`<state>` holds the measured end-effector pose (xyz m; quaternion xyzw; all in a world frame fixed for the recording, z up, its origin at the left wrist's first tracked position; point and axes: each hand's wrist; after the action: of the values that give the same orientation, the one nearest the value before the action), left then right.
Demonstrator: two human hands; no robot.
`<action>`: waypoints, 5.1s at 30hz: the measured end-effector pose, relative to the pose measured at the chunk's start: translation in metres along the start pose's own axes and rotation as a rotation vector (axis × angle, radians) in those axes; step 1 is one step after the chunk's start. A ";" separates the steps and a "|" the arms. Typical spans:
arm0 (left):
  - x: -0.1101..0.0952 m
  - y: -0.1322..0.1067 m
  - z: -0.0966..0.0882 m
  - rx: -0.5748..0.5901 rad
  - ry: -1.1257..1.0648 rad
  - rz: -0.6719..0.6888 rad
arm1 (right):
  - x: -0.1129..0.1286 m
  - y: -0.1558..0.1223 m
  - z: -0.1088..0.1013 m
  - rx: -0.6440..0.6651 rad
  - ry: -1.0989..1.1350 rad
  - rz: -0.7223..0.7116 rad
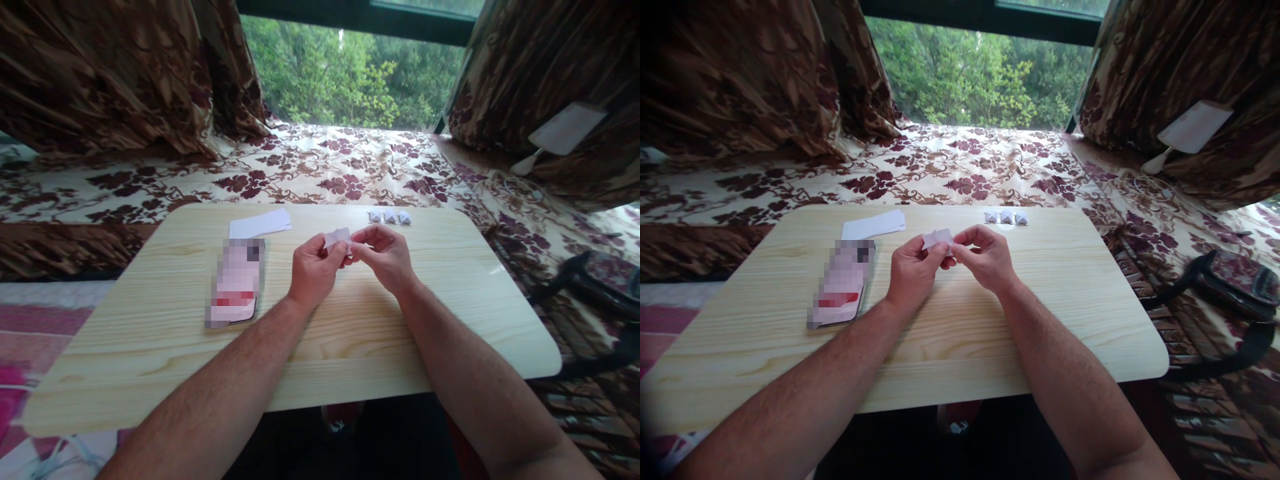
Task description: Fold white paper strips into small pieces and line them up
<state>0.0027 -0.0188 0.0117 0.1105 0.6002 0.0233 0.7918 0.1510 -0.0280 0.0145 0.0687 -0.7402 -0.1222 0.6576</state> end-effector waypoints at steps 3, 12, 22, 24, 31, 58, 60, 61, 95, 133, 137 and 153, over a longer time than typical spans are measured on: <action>-0.001 0.000 0.000 0.000 -0.022 -0.001 | 0.001 -0.001 0.001 0.003 0.031 0.015; -0.003 -0.002 0.003 -0.008 -0.026 -0.010 | -0.002 0.001 0.000 -0.013 0.014 0.004; -0.002 -0.003 0.004 0.014 -0.063 -0.004 | -0.001 0.002 0.003 -0.007 0.053 0.020; -0.001 -0.003 0.004 0.022 -0.054 0.000 | -0.001 0.002 0.003 -0.017 0.070 0.024; -0.001 -0.003 0.003 0.028 -0.007 0.005 | 0.003 0.002 0.005 -0.042 0.111 0.050; 0.004 0.003 -0.005 0.053 0.069 0.014 | 0.006 -0.001 0.004 0.017 -0.093 0.106; 0.004 0.003 -0.005 0.047 0.054 0.010 | 0.005 0.000 0.004 0.015 -0.119 0.100; 0.004 0.003 -0.004 0.044 0.046 0.005 | 0.005 -0.001 0.005 0.013 -0.131 0.098; 0.008 0.006 -0.005 0.067 0.070 -0.066 | 0.001 0.002 0.005 -0.051 -0.168 0.113; 0.002 0.003 -0.004 0.141 0.168 -0.082 | -0.004 0.002 0.000 0.005 -0.069 0.152; 0.002 0.005 -0.006 0.111 0.159 -0.067 | -0.004 0.003 -0.001 -0.013 -0.023 0.170; 0.013 0.012 -0.008 0.002 -0.126 -0.150 | 0.000 0.003 0.001 -0.112 -0.015 0.131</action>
<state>-0.0002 -0.0041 0.0000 0.0674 0.5557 -0.0435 0.8275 0.1500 -0.0247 0.0154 -0.0177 -0.7400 -0.1204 0.6615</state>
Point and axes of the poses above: each hand's wrist, its own y-axis towards the middle knuckle, its own z-axis out of the palm, x = y × z, and after that the axes turned 10 degrees about -y, right-handed
